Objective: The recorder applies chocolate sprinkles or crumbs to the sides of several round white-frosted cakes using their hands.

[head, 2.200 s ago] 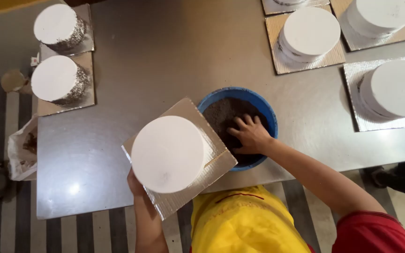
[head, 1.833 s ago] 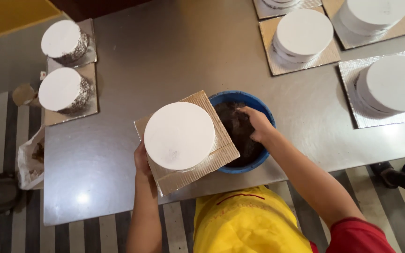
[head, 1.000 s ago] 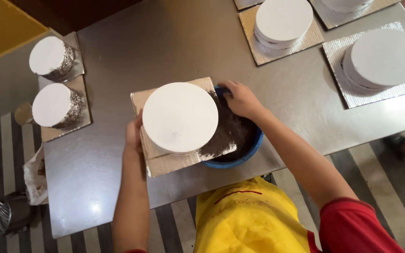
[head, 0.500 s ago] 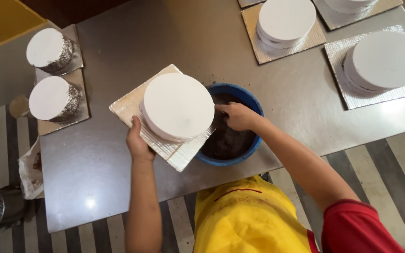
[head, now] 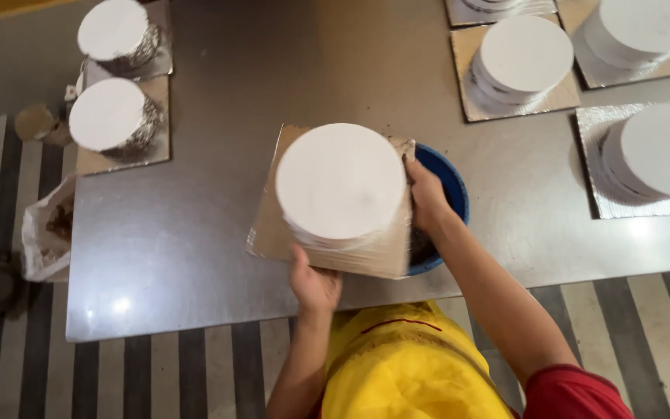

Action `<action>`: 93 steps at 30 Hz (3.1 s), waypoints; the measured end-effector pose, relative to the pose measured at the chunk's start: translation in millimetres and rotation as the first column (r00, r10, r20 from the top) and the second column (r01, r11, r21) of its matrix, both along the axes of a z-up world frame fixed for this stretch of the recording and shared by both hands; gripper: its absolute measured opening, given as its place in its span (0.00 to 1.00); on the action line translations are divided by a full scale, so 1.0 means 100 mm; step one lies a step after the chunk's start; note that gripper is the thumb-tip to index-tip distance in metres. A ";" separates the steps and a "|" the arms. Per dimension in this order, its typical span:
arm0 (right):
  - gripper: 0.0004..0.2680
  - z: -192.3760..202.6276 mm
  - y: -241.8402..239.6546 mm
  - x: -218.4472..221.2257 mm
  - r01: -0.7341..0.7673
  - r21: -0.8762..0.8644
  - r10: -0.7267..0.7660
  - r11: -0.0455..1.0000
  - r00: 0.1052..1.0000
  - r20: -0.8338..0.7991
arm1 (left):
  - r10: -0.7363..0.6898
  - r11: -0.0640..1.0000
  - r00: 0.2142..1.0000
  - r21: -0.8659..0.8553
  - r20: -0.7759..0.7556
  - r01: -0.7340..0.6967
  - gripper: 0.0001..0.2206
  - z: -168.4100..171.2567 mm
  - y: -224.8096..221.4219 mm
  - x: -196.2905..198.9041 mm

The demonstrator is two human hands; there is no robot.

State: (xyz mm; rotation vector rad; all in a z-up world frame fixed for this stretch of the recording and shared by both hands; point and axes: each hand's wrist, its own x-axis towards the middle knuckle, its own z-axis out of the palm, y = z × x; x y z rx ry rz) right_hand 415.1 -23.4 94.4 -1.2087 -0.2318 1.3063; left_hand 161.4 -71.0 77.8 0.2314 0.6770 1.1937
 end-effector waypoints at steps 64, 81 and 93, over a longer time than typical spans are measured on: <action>0.14 0.41 -0.13 0.45 -0.336 -0.098 0.283 0.937 0.564 0.776 | -0.201 0.964 0.931 0.108 -0.305 0.244 0.25 -0.06 1.28 -0.49; 0.24 0.09 -0.15 0.56 -0.591 -0.319 0.509 0.741 0.185 0.841 | -0.184 0.950 0.929 0.184 -0.321 0.252 0.27 0.44 1.29 -0.32; 0.21 -0.06 -0.25 0.30 -0.486 -0.313 0.382 0.816 0.047 0.923 | 0.184 0.929 0.958 0.357 -0.221 -0.096 0.30 0.10 0.45 -0.26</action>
